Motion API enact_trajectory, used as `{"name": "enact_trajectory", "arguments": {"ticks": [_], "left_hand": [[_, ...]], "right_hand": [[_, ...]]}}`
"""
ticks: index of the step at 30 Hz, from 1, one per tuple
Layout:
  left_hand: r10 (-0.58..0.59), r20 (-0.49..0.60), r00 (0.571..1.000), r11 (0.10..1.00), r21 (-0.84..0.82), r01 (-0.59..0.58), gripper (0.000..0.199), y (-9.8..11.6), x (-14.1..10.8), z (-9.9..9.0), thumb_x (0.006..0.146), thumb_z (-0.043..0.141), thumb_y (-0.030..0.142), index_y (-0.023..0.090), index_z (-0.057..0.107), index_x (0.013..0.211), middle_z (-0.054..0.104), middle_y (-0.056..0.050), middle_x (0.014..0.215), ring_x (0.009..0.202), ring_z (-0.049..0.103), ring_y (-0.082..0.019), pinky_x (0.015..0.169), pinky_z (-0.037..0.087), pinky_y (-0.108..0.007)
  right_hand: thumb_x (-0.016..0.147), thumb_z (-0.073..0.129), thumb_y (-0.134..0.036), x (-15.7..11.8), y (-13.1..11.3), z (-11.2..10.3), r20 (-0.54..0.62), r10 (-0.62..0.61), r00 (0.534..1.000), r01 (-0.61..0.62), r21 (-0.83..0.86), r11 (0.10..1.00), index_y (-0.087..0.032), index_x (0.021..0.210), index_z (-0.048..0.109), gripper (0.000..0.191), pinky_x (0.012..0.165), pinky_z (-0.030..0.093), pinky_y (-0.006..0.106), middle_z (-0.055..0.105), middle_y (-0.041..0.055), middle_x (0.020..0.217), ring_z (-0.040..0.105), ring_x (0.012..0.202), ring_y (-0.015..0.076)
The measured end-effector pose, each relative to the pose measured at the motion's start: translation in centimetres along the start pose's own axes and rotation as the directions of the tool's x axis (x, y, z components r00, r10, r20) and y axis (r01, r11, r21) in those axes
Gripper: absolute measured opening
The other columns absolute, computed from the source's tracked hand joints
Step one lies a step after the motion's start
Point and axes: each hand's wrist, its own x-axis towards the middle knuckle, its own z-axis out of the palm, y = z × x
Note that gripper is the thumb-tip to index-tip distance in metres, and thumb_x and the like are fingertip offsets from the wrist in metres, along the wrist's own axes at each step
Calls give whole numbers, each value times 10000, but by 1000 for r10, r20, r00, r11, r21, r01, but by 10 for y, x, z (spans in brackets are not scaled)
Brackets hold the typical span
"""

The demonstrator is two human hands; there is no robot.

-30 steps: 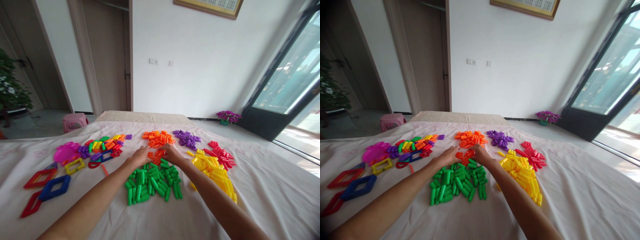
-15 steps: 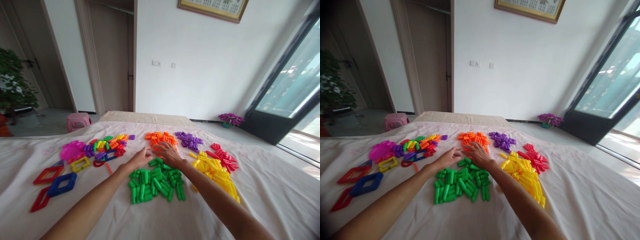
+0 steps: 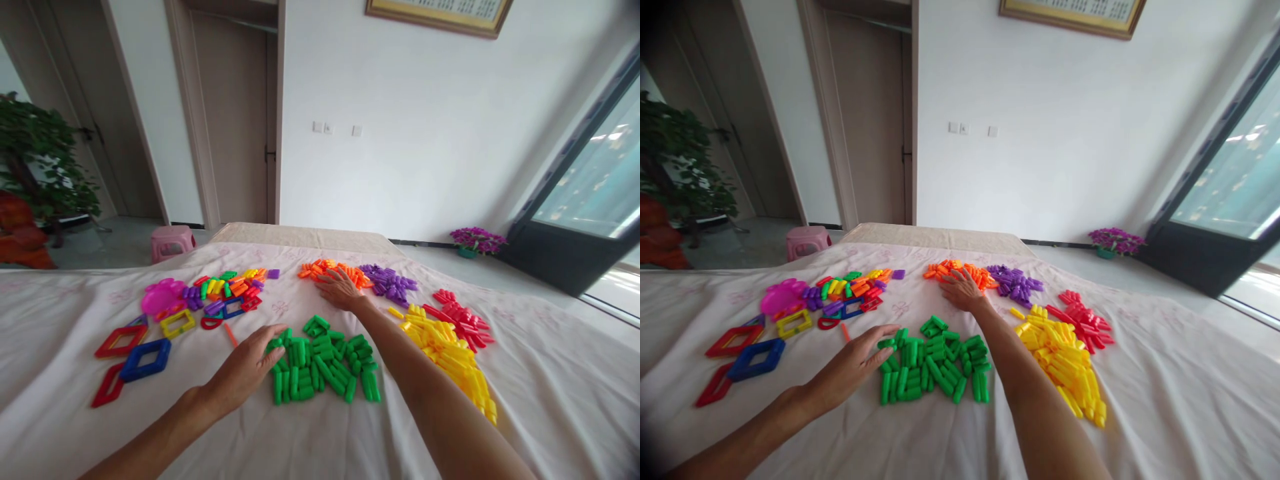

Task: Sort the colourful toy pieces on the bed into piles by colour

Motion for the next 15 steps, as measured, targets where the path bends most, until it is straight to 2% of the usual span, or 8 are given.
{"name": "enact_trajectory", "arguments": {"ticks": [3, 5, 7, 9, 11, 15], "left_hand": [[54, 41, 998, 995, 84, -57, 853, -12, -12, 4, 785, 685, 586, 214, 425, 1507, 408, -163, 1572, 1453, 369, -327, 1192, 311, -492], [48, 80, 996, 988, 146, -59, 1143, -20, -14, 14, 593, 815, 635, 227, 350, 1555, 307, -189, 1619, 1492, 261, -392, 1195, 271, -551], [6, 82, 997, 980, 196, -22, 1311, -23, -11, 29, 470, 874, 622, 244, 291, 1581, 268, -201, 1629, 1505, 193, -426, 1190, 249, -586], [-14, 75, 997, 976, 216, -3, 1378, -22, -3, 46, 427, 893, 591, 252, 246, 1595, 257, -206, 1628, 1504, 183, -435, 1188, 232, -592], [-3, 74, 997, 977, 213, -13, 1385, -17, 8, 62, 423, 895, 568, 259, 228, 1597, 243, -205, 1629, 1498, 199, -433, 1184, 232, -586], [67, 65, 996, 981, 176, -78, 1316, -6, 36, 86, 445, 887, 578, 237, 295, 1569, 289, -203, 1601, 1476, 253, -416, 1185, 245, -545]], "right_hand": [[1010, 446, -452, -7, -18, -17, -51, 92, 994, -85, 132, 988, -294, 1370, 619, 430, 1210, 203, 531, 493, 44, 1519, 344, 1451, 299], [1025, 397, -482, -21, -39, -31, -15, 63, 998, -55, 297, 953, -295, 1357, 629, 446, 1186, 294, 469, 559, 36, 1460, 441, 1393, 263], [1027, 380, -514, -41, -63, -43, 54, -25, 998, -2, 443, 897, -306, 1361, 624, 463, 1162, 347, 406, 619, 17, 1394, 519, 1328, 228], [1015, 408, -528, -64, -82, -50, 92, -79, 993, 22, 510, 860, -311, 1366, 618, 463, 1149, 367, 381, 627, 8, 1386, 542, 1306, 219], [1014, 425, -512, -85, -91, -53, 79, -67, 995, 17, 511, 859, -295, 1375, 609, 460, 1135, 382, 378, 619, 21, 1395, 547, 1300, 220], [1015, 425, -486, -112, -81, -46, 35, 79, 996, -86, 481, 873, -251, 1339, 637, 453, 1080, 431, 380, 662, 57, 1328, 599, 1221, 228]]}}
